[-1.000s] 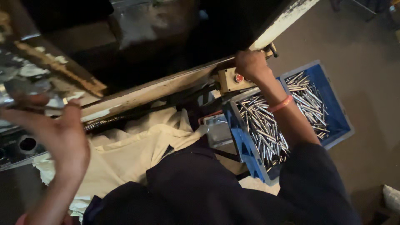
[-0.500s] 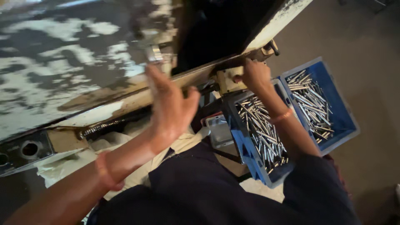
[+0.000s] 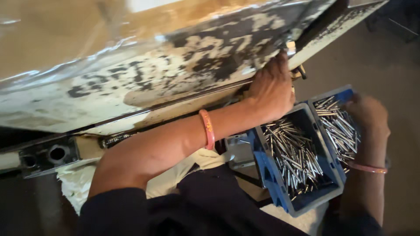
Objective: The person repeatedly inserts metal rods into a machine, presses a button, and smooths a plastic-wrapped package on the machine's surface. The person handles metal rods and a plastic-wrapped package throughout the task.
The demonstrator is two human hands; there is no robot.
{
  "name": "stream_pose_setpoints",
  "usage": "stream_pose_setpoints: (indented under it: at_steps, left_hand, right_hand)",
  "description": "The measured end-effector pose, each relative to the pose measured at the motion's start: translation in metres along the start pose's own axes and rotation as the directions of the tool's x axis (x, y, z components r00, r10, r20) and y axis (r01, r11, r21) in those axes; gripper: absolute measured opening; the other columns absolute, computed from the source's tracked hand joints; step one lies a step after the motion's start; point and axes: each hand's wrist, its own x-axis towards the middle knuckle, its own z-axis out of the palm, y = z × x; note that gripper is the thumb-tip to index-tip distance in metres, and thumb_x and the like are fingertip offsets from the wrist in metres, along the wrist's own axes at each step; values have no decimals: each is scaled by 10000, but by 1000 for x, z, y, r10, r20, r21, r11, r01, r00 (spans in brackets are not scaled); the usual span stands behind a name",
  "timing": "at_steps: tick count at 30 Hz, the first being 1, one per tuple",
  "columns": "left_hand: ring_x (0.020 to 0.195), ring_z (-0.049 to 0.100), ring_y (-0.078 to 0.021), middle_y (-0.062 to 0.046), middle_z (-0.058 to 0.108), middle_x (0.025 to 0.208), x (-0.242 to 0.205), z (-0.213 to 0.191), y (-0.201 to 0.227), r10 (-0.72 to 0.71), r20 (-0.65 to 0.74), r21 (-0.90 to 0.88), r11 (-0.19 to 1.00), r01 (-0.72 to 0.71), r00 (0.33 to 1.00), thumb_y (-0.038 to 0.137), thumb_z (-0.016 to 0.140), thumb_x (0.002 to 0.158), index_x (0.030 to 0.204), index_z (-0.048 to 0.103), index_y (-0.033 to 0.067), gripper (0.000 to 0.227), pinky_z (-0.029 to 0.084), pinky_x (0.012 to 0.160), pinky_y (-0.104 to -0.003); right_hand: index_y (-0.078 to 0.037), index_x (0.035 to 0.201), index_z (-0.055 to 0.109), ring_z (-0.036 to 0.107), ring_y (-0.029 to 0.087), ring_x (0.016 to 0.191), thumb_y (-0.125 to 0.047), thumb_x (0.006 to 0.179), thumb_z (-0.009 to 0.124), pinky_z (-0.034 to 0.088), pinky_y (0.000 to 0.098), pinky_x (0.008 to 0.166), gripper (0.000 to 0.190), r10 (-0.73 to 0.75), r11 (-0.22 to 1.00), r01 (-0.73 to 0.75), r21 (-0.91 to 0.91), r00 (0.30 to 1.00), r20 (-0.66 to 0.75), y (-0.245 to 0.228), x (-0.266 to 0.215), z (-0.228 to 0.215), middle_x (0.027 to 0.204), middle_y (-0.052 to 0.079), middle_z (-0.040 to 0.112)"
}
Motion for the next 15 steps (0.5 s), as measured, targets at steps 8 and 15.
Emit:
stream_pose_setpoints:
  at_steps: [8,15]
  left_hand:
    - [1310,555,-369,-241,494,1433,-48,-74,-12,472,-459,338,876,-343,753,148,682,913,1402,476,-14,555,439,1173,-523]
    - [689,645,-280,-154,651,791,-98,-209,-89,424,-580,533,843,-70,696,250,708,1069,1104,667,-7,263,515,609,-440]
  right_hand:
    - [-15,1029,710,671,334,877,-84,986,786,528,417,814,111,-440,834,552,-10,654,-616,-134,-49,-131,954,167,694]
    - [-38,1031,711,679,327,860,-144,987,759,535,424,773,125,-570,692,686,-224,329,-753,-233,-51,-195,957,135,721]
